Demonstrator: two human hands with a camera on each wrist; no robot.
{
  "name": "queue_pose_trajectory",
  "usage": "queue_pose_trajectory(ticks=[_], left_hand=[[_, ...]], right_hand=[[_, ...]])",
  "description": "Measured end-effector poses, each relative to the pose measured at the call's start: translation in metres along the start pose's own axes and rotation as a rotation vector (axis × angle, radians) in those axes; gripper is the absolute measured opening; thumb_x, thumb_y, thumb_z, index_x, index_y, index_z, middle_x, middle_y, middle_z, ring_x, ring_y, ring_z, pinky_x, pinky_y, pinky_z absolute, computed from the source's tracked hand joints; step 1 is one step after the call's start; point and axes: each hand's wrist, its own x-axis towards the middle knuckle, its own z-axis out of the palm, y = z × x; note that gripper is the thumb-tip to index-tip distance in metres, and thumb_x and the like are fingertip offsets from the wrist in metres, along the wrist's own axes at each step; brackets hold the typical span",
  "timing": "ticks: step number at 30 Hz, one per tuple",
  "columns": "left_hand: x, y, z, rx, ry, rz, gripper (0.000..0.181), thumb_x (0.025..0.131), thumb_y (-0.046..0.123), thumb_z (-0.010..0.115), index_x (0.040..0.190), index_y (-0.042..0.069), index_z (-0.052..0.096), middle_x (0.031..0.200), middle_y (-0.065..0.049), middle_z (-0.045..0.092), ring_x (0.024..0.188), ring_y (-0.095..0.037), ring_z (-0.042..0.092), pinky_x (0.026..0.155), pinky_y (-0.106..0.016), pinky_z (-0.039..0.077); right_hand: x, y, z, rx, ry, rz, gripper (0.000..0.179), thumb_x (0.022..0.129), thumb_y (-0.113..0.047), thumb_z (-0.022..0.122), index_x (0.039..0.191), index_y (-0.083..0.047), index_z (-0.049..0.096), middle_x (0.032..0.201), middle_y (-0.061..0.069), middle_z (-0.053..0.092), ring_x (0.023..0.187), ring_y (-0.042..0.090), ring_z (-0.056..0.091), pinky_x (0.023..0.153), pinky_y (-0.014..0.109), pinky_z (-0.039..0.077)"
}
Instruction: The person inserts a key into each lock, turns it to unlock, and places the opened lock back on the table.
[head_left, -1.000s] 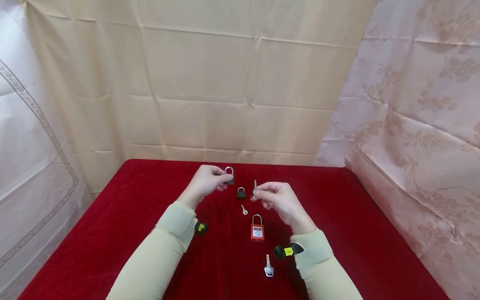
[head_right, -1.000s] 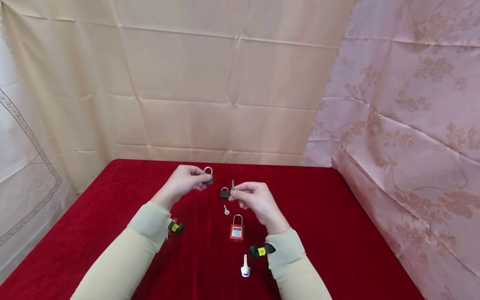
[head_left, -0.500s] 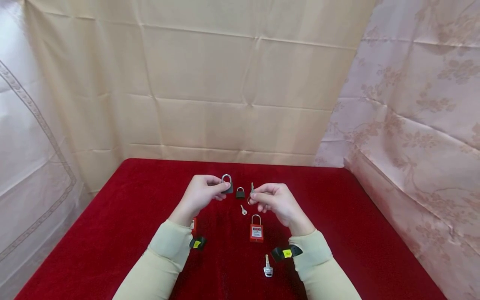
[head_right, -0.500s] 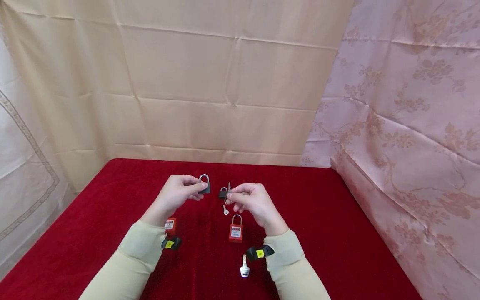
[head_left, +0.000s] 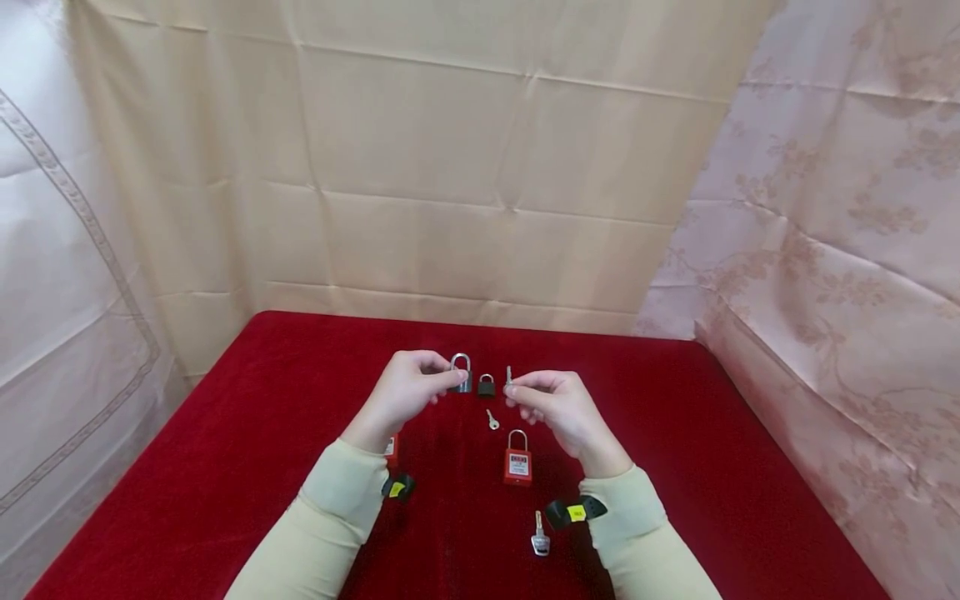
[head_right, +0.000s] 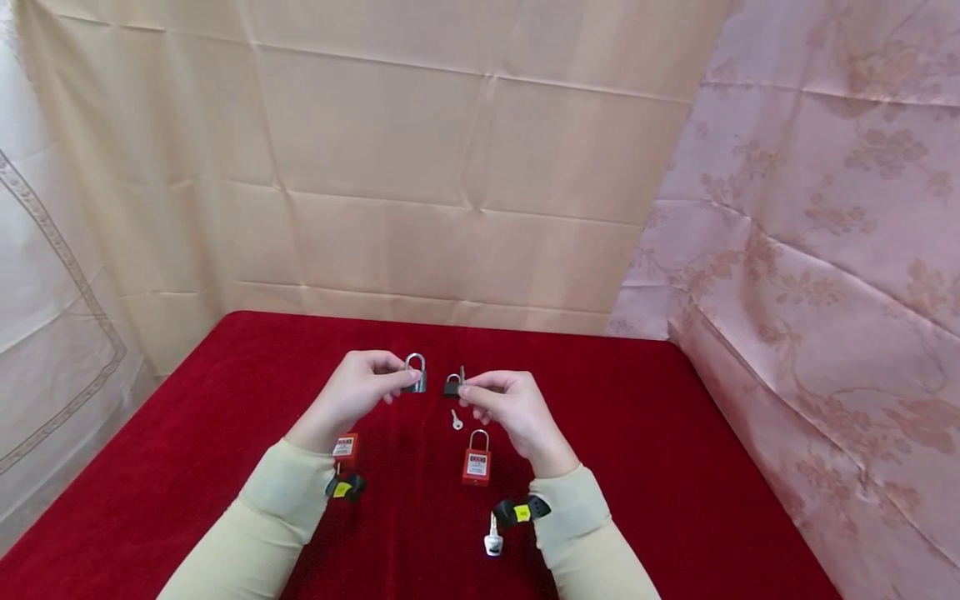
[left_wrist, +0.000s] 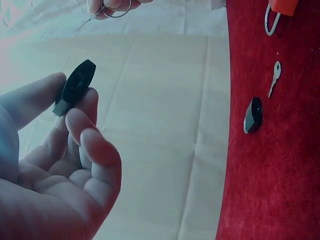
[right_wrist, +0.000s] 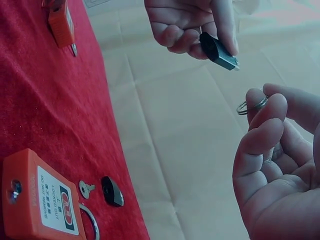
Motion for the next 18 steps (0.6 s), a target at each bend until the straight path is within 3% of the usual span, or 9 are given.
queue_pose_trajectory(ticks=[7, 13, 18], left_hand=[[0.0, 0.001, 0.0, -0.038, -0.011, 0.0, 0.018, 0.091, 0.019, 0.078, 0.094, 0.001, 0.075, 0.081, -0.007, 0.071, 0.069, -0.025, 0.064, 0.072, -0.044, 0.057], [-0.001, 0.003, -0.001, -0.088, -0.026, -0.045, 0.019, 0.091, 0.018, 0.077, 0.097, 0.0, 0.075, 0.083, -0.01, 0.071, 0.069, -0.023, 0.065, 0.069, -0.035, 0.057], [-0.002, 0.005, -0.001, -0.122, -0.021, -0.064, 0.019, 0.092, 0.019, 0.077, 0.097, 0.001, 0.076, 0.086, -0.011, 0.072, 0.07, -0.025, 0.066, 0.069, -0.035, 0.059]], right_hand=[[-0.001, 0.0, 0.007, 0.052, -0.019, 0.013, 0.017, 0.092, -0.003, 0.073, 0.103, 0.01, 0.071, 0.083, 0.011, 0.072, 0.062, 0.013, 0.06, 0.059, 0.023, 0.054], [-0.001, 0.002, 0.018, 0.067, -0.061, 0.045, 0.019, 0.093, -0.004, 0.072, 0.106, 0.011, 0.07, 0.086, 0.014, 0.073, 0.062, 0.012, 0.061, 0.06, 0.024, 0.055], [-0.003, 0.003, 0.027, 0.034, -0.096, 0.066, 0.019, 0.094, -0.005, 0.072, 0.105, 0.009, 0.072, 0.087, 0.013, 0.074, 0.063, 0.013, 0.062, 0.059, 0.025, 0.054]])
